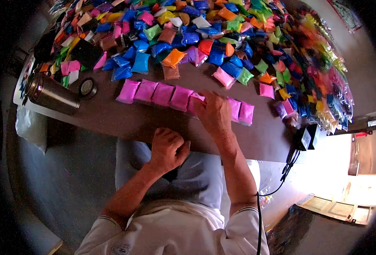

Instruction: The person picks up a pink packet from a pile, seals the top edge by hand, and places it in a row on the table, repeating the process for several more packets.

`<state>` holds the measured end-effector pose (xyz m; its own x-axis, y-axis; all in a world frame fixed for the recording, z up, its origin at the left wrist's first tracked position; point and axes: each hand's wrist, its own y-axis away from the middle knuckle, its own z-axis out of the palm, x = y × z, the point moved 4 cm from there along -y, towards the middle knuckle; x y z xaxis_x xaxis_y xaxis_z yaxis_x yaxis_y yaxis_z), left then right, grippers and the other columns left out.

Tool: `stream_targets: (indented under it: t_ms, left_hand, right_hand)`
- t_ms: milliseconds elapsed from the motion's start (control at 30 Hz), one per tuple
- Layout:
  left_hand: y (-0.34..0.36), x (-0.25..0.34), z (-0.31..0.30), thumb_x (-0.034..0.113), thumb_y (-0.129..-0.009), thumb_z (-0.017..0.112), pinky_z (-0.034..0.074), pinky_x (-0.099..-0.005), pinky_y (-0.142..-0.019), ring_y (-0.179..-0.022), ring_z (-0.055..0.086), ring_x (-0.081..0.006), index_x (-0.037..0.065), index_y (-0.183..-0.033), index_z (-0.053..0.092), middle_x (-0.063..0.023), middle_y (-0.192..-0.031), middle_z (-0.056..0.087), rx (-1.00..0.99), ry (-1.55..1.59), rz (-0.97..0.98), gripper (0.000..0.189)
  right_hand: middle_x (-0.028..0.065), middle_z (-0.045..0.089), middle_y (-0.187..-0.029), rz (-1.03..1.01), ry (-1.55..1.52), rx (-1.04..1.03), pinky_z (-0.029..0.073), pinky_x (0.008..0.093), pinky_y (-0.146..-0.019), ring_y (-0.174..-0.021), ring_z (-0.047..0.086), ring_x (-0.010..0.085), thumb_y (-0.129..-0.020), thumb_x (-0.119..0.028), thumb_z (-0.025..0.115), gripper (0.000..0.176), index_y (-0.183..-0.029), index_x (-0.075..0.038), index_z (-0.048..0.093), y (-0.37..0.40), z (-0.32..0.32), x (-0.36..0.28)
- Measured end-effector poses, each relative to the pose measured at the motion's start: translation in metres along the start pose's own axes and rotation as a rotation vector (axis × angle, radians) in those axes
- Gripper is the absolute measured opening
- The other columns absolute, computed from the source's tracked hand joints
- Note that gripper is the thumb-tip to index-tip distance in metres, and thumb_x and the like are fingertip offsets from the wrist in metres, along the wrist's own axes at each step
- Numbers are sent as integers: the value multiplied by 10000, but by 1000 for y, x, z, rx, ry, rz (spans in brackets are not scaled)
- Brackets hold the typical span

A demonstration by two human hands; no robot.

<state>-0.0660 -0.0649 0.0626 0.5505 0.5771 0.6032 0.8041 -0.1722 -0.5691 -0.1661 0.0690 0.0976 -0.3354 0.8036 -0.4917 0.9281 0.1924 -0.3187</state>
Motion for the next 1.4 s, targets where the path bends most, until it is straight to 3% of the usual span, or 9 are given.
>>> stream_targets:
  t_ms: [100,167,333,433,533,600,733,1000,1400]
  left_hand:
    - [1,-2,0,114,-712,644,376,-411,-674,-666,526,-270,86,-618,502,-77,-630,532,4,39,-5,172]
    - [1,-2,-2,111,-708,644,383,-418,-681,-682,534,-281,85,-633,518,-82,-645,540,-4,56,-7,149]
    - [6,-5,-2,129,-707,642,388,-438,-695,-740,545,-295,78,-716,566,-81,-745,571,-33,74,3,92]
    - [8,-7,-2,133,-698,642,395,-444,-731,-766,554,-304,71,-761,580,-97,-777,585,-32,66,-2,107]
    - [5,-6,-7,132,-712,640,411,-402,-744,-764,553,-278,66,-755,603,-97,-745,587,-43,39,18,87]
    - [6,-4,-8,138,-712,638,413,-410,-759,-780,557,-290,60,-769,606,-108,-755,587,-49,49,16,102]
    - [10,-14,-5,140,-680,647,413,-496,-762,-845,561,-362,69,-906,606,-134,-895,599,-135,217,27,241]
    - [19,-15,7,188,-731,617,450,-477,-706,-766,576,-356,45,-873,598,-159,-804,595,-216,254,-22,203]
    - [26,-14,4,218,-779,568,463,-476,-672,-683,589,-341,44,-828,601,-163,-711,591,-330,243,-29,184]
  right_hand:
    - [167,624,-842,75,-133,-47,472,426,-649,-786,605,345,-739,-190,681,249,-933,-40,637,-13,8,-26]
    - [157,642,-802,-112,-123,22,485,328,-584,-646,621,258,-753,-162,701,263,-970,-28,634,-23,17,-45]
    - [162,638,-778,-312,-34,-61,497,360,-598,-661,630,288,-746,-154,691,270,-986,-46,632,-33,58,-54]
    - [133,639,-736,-152,7,-233,500,374,-600,-658,628,304,-733,-135,682,260,-976,-55,634,-38,58,-62]
    - [122,635,-704,-205,-74,-104,498,375,-593,-644,629,296,-720,-138,685,240,-942,-60,638,-44,62,-84]
    - [131,625,-714,-401,-144,-258,494,369,-586,-647,624,296,-718,-147,681,222,-919,-65,636,-42,77,-102]
    - [134,602,-708,-427,-419,-310,488,362,-573,-643,612,303,-728,-147,668,188,-889,-58,626,-27,90,-114]
    - [88,536,-605,-654,-337,-515,437,353,-464,-544,571,276,-725,-141,693,175,-651,-63,554,-15,99,-121]
    - [66,511,-580,-628,-260,-481,432,365,-433,-523,562,258,-738,-147,691,192,-651,-77,534,-11,98,-126]
